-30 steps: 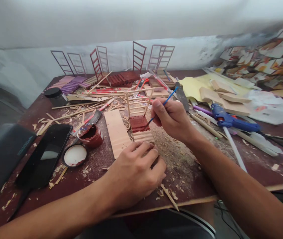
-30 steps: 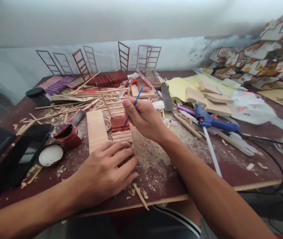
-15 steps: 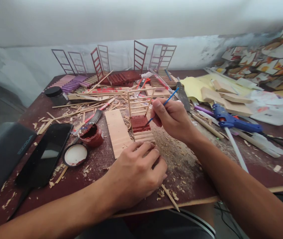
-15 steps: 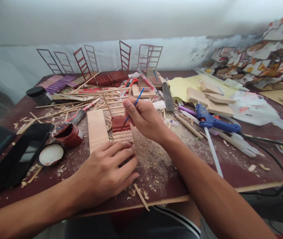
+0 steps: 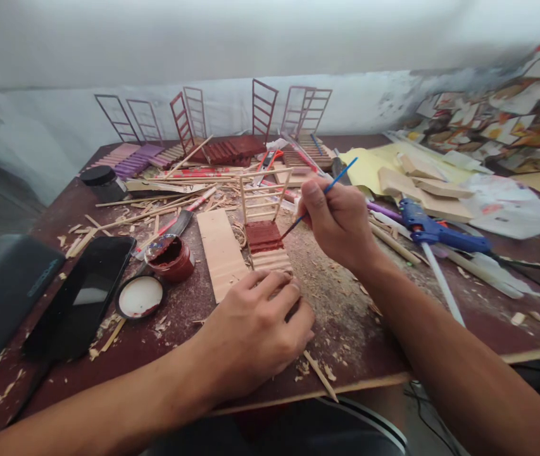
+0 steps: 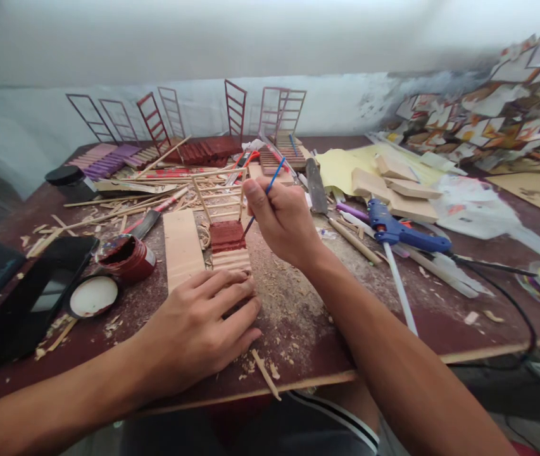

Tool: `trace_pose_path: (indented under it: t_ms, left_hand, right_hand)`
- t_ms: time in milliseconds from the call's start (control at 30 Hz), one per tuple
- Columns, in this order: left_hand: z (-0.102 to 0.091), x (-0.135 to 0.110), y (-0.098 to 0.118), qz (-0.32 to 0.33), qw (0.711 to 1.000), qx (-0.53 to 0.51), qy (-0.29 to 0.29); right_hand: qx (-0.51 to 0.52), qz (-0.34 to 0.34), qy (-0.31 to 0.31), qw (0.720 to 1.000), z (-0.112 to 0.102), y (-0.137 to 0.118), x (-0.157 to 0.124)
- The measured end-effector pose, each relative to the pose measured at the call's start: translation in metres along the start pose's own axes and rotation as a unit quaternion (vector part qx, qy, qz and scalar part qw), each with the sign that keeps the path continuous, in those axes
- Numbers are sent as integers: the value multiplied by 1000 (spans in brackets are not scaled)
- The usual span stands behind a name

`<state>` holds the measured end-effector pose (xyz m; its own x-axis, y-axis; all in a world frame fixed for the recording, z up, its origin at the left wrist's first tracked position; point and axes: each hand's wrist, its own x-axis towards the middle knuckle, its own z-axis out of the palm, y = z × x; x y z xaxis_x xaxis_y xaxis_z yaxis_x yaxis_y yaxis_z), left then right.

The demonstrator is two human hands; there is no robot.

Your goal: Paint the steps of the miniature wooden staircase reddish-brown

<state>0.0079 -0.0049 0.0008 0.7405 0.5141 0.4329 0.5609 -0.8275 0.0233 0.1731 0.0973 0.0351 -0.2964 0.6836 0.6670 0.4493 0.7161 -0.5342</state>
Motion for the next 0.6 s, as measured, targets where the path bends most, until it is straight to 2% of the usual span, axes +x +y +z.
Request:
trace_pose_path:
  t_ms: [233, 367, 433, 533, 600]
  left_hand:
    - [0, -1, 1, 1, 1000, 1, 2]
    - [-6, 0, -2, -14, 999, -27, 36]
    - [-12, 1, -8, -55, 995, -38, 78]
    - [-18, 3, -21, -151, 979, -34, 136]
    - [-19, 4, -27, -191, 972, -29, 137]
  right_hand:
    - [28, 5, 26, 999, 1, 0, -1]
    - [77, 34, 50, 995, 0, -1, -2]
    - [110, 48, 64, 991, 0, -1, -3]
    - [158, 67, 73, 982, -1, -1, -3]
    - [185, 73, 77, 977, 0, -1, -3]
